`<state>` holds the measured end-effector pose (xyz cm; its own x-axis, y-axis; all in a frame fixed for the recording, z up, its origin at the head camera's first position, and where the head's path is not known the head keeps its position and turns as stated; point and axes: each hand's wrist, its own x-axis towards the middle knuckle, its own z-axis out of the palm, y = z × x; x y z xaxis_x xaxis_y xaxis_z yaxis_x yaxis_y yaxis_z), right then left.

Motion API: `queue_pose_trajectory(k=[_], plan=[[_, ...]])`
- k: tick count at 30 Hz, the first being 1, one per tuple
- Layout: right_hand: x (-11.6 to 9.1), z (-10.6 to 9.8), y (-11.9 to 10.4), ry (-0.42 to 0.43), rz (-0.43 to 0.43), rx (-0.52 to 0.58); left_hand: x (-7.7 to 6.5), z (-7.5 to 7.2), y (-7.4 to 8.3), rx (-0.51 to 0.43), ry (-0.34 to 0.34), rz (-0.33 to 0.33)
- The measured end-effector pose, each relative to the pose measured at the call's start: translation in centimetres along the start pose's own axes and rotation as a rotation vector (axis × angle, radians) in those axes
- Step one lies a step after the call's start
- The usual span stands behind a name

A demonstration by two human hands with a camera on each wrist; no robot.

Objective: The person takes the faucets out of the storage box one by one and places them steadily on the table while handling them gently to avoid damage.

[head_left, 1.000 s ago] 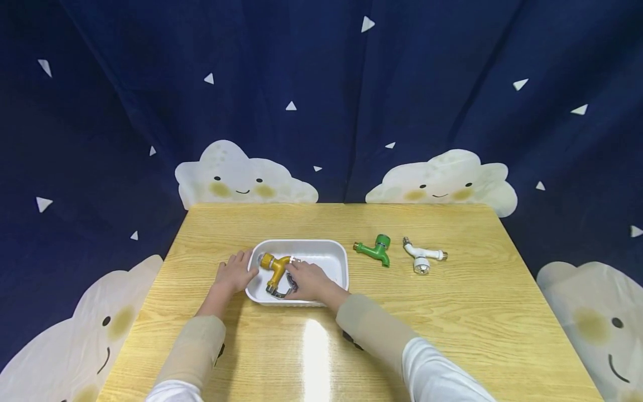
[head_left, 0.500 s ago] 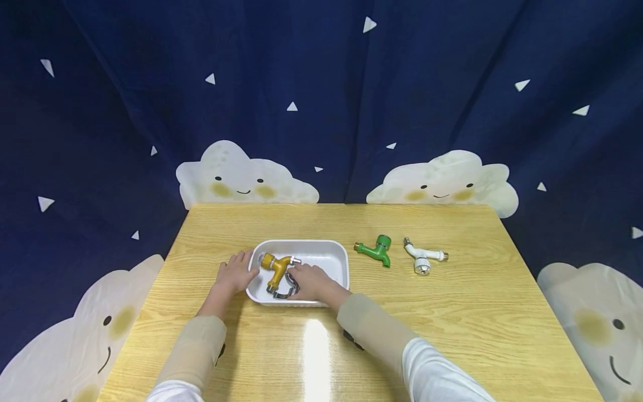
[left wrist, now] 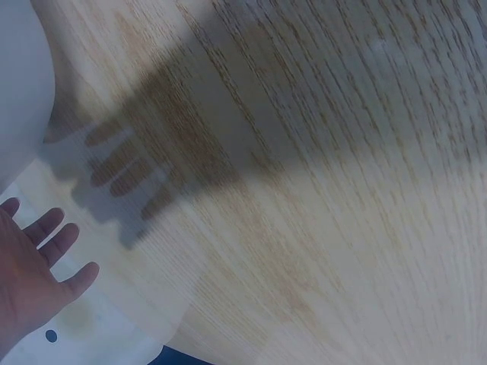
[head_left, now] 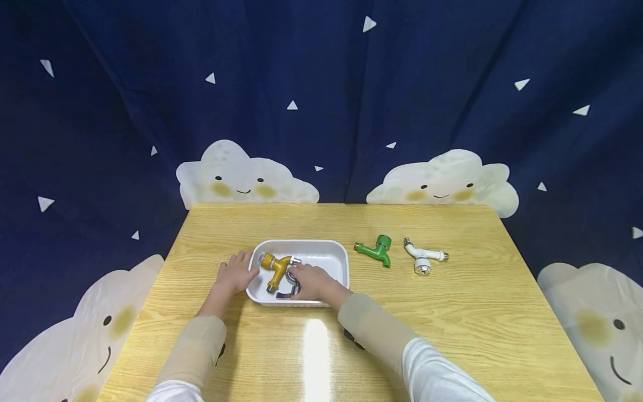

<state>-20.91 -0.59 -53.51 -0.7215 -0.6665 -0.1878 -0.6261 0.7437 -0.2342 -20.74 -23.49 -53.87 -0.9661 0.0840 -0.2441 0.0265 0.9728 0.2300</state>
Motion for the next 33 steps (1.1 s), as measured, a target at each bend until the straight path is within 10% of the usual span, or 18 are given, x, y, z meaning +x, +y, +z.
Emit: queue_pose_trajectory(k=[33], plan=[[-0.7,-0.4,1.3,0.053,-0.022,-0.034,-0.2,-0.4,0.2,-0.001,-0.005,0.0]])
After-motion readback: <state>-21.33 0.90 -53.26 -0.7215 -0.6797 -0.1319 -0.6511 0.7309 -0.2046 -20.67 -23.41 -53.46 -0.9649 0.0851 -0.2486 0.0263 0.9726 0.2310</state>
